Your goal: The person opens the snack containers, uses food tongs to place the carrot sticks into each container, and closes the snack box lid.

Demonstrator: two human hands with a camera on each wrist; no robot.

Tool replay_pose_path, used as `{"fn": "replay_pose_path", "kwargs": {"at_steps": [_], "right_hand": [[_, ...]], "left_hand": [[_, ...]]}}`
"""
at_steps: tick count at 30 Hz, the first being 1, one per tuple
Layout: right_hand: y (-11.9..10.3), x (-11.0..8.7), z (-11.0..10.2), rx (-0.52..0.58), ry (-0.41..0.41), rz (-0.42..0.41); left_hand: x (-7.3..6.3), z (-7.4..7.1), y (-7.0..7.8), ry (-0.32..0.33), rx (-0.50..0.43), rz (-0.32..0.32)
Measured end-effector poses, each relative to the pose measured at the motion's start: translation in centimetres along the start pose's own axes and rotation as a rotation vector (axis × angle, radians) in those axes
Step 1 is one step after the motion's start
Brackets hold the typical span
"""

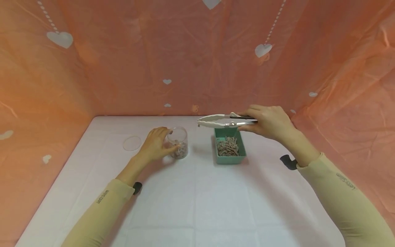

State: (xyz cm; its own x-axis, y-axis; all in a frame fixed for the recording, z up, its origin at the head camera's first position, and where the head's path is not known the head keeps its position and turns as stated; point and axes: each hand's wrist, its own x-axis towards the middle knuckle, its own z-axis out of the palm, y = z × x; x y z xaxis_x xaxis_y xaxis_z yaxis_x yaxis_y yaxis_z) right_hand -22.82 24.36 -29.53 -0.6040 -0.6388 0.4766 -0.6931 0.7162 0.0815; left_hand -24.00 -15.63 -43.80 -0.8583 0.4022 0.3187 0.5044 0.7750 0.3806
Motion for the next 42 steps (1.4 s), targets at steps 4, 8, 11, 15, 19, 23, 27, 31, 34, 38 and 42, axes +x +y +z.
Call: {"fn": "replay_pose_path", "kwargs": {"at_steps": [4,8,11,15,19,23,27,31,34,38,42], "right_hand": [[-0.9,1.3,0.7,0.034,-0.051,0.011],[-1.8,2.5,1.4,0.065,-0.109,0.021],[-2.3,3.2,2.3,0.087,-0.107,-0.004],[-2.8,3.7,3.7,0.101,-0.095,-0.045],[-3.1,4.0,4.8,0.099,-0.101,-0.06],[-3.3,4.1,5.7,0.1,-0.081,-0.072],[-3.3,4.1,6.1,0.109,-0.061,-0.087],[-3.2,4.0,6.3,0.109,-0.059,-0.083],[-3.1,3.8,6.0,0.116,-0.056,-0.068],[-2.9,3.2,5.2,0.13,-0.056,-0.024],[-2.1,2.1,4.3,0.136,-0.051,0.019]], "left_hand": [[0.0,0.0,0.0,-0.001,0.001,-0.002],[0.0,0.0,0.0,0.004,0.002,0.007],[0.0,0.0,-0.1,0.011,0.003,0.013],[0.0,0.1,-0.1,0.015,0.009,0.018],[0.0,0.1,-0.1,0.009,0.002,0.013],[0.1,0.1,-0.1,0.011,0.001,0.01],[0.0,0.1,0.0,0.007,0.007,-0.001],[0.1,0.0,0.0,-0.004,0.007,-0.01],[0.0,0.0,0.0,-0.007,0.004,-0.01],[0.0,0.0,0.0,-0.004,0.005,-0.003],[0.1,0.0,0.0,0.007,0.007,0.009]]}}
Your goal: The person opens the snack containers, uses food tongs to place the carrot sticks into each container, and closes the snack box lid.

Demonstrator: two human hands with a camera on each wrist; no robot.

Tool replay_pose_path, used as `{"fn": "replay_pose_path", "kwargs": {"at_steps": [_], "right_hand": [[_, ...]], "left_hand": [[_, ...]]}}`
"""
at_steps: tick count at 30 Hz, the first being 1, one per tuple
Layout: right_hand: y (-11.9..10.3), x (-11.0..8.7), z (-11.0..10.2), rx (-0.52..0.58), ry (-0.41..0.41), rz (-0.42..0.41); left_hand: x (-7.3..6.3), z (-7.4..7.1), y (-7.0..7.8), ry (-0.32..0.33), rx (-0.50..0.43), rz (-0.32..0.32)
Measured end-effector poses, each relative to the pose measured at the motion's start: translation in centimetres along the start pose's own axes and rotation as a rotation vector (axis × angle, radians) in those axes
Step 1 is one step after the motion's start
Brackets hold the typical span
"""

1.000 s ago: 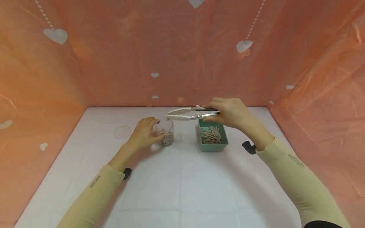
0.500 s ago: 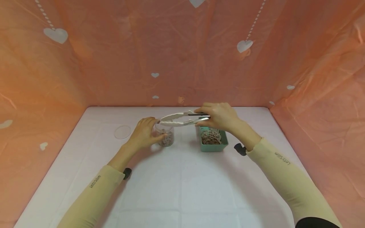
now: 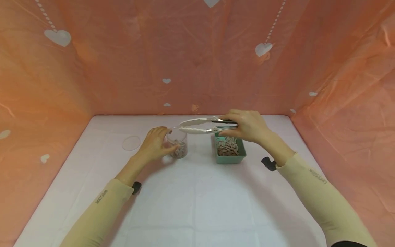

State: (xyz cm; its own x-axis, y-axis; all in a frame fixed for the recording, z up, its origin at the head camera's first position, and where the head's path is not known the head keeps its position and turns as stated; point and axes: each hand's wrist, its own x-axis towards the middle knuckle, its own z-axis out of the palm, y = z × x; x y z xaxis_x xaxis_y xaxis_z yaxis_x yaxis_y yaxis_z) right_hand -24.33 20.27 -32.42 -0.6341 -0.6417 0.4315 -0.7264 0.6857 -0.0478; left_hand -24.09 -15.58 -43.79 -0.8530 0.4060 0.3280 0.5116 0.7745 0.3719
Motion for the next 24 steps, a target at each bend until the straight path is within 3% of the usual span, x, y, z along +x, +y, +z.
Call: {"fn": "replay_pose_path", "kwargs": {"at_steps": [11,17,24], "right_hand": [[2.6,-4.1,-2.1,-0.028,0.028,0.06],[3.6,-5.9,-2.7,-0.094,-0.018,0.08],[4.4,-7.8,-3.0,-0.124,-0.142,0.09]], "left_hand": [[0.0,-0.1,0.0,-0.02,0.006,-0.012],[-0.1,-0.2,0.2,-0.016,-0.009,-0.018],[-0.1,-0.1,0.2,-0.007,-0.02,-0.016]]}}
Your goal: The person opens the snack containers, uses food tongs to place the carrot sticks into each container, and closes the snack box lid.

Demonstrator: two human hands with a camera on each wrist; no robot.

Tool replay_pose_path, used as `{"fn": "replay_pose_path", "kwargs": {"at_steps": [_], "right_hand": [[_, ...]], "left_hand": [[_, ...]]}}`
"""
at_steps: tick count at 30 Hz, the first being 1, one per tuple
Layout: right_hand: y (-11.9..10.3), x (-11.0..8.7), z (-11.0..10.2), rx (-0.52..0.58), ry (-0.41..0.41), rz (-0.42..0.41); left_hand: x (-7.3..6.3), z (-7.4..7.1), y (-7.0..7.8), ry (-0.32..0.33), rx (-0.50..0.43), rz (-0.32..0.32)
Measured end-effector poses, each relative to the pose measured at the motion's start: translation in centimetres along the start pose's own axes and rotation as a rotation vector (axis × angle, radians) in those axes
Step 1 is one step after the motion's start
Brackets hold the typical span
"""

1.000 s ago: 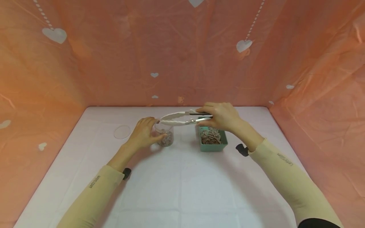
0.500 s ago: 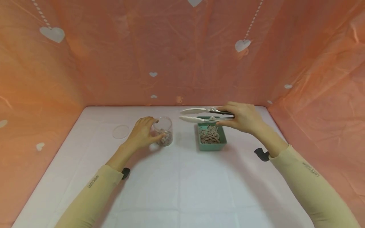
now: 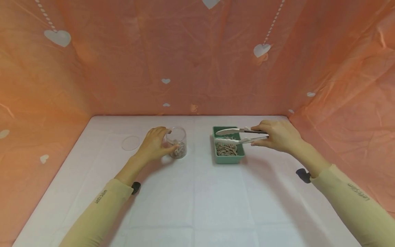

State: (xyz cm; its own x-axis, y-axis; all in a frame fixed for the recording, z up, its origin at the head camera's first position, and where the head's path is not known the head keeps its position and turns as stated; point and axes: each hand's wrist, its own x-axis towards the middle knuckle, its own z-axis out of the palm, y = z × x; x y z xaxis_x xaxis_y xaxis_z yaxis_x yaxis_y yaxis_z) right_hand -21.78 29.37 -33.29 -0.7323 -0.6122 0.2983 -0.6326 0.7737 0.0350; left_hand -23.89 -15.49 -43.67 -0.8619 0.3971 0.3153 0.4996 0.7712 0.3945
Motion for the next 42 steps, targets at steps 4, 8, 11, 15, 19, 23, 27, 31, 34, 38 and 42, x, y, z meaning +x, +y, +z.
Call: {"fn": "replay_pose_path", "kwargs": {"at_steps": [4,8,11,15,19,23,27,31,34,38,42], "right_hand": [[0.4,-0.5,0.3,-0.022,-0.031,-0.019],[0.5,-0.8,0.6,-0.05,-0.05,-0.052],[0.4,-0.9,0.8,-0.065,-0.075,-0.064],[0.2,-0.8,0.9,-0.088,-0.108,-0.061],[0.0,-0.6,1.1,-0.107,-0.155,-0.047],[-0.3,-0.3,1.3,-0.127,-0.194,-0.04],[-0.4,-0.1,1.5,-0.146,-0.206,-0.032],[-0.5,0.1,1.6,-0.152,-0.21,-0.028],[-0.5,0.1,1.8,-0.157,-0.199,-0.04],[-0.5,0.2,2.1,-0.174,-0.167,-0.063],[-0.6,0.2,2.3,-0.179,-0.144,-0.073]], "left_hand": [[0.0,0.1,-0.1,0.0,0.004,0.0],[0.0,0.1,-0.1,-0.002,0.005,-0.001],[0.0,0.1,-0.1,-0.005,0.002,0.0],[0.0,0.1,-0.1,-0.005,-0.001,0.006],[0.1,0.2,-0.1,-0.006,0.002,0.002],[0.1,0.1,0.0,-0.008,0.001,-0.002],[0.1,0.1,0.0,-0.01,0.002,-0.004],[0.1,0.1,-0.1,-0.013,0.008,-0.006],[0.1,0.0,-0.1,-0.009,0.005,-0.006],[0.0,0.0,-0.1,-0.006,-0.002,-0.006],[0.0,-0.2,-0.1,-0.011,-0.003,-0.008]]}}
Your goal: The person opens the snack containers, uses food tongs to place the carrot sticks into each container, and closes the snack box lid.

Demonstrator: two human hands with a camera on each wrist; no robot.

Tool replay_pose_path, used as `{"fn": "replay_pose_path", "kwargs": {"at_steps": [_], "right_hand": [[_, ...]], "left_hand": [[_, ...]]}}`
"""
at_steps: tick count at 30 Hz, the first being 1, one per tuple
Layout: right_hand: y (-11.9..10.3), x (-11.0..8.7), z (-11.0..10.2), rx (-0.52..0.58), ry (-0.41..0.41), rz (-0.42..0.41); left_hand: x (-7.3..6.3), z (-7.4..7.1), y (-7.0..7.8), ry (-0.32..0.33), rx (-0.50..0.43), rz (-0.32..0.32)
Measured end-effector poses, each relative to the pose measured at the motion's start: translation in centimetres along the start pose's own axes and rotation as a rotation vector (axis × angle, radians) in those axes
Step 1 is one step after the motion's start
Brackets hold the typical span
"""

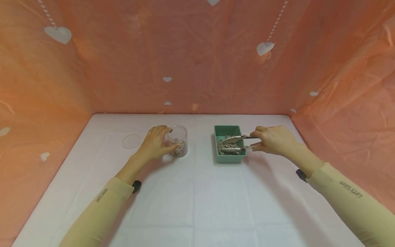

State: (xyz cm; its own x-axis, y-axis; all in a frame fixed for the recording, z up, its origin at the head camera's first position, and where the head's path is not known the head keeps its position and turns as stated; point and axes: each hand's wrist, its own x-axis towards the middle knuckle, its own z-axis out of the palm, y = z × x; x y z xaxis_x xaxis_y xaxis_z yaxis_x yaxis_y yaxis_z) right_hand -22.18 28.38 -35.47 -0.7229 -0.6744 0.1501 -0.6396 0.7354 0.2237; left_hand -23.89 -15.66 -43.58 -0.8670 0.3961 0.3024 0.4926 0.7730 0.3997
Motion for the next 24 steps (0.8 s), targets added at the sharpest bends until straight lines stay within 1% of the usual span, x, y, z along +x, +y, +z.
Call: {"fn": "replay_pose_path", "kwargs": {"at_steps": [5,13,17,21,24], "right_hand": [[0.0,0.0,0.1,0.0,-0.001,0.007],[0.3,-0.1,-0.6,0.027,-0.037,-0.008],[0.7,0.1,-1.1,0.024,-0.021,-0.018],[0.9,0.2,-1.5,-0.01,0.004,-0.029],[0.9,0.5,-1.8,-0.051,0.002,-0.061]], "left_hand": [[0.0,-0.1,0.0,0.007,0.0,0.001],[0.1,0.3,-0.2,-0.007,0.011,0.011],[0.1,0.3,-0.2,0.001,0.018,0.013],[0.1,0.3,-0.2,0.003,0.017,0.008],[0.1,0.2,-0.2,-0.002,0.013,0.002]]}}
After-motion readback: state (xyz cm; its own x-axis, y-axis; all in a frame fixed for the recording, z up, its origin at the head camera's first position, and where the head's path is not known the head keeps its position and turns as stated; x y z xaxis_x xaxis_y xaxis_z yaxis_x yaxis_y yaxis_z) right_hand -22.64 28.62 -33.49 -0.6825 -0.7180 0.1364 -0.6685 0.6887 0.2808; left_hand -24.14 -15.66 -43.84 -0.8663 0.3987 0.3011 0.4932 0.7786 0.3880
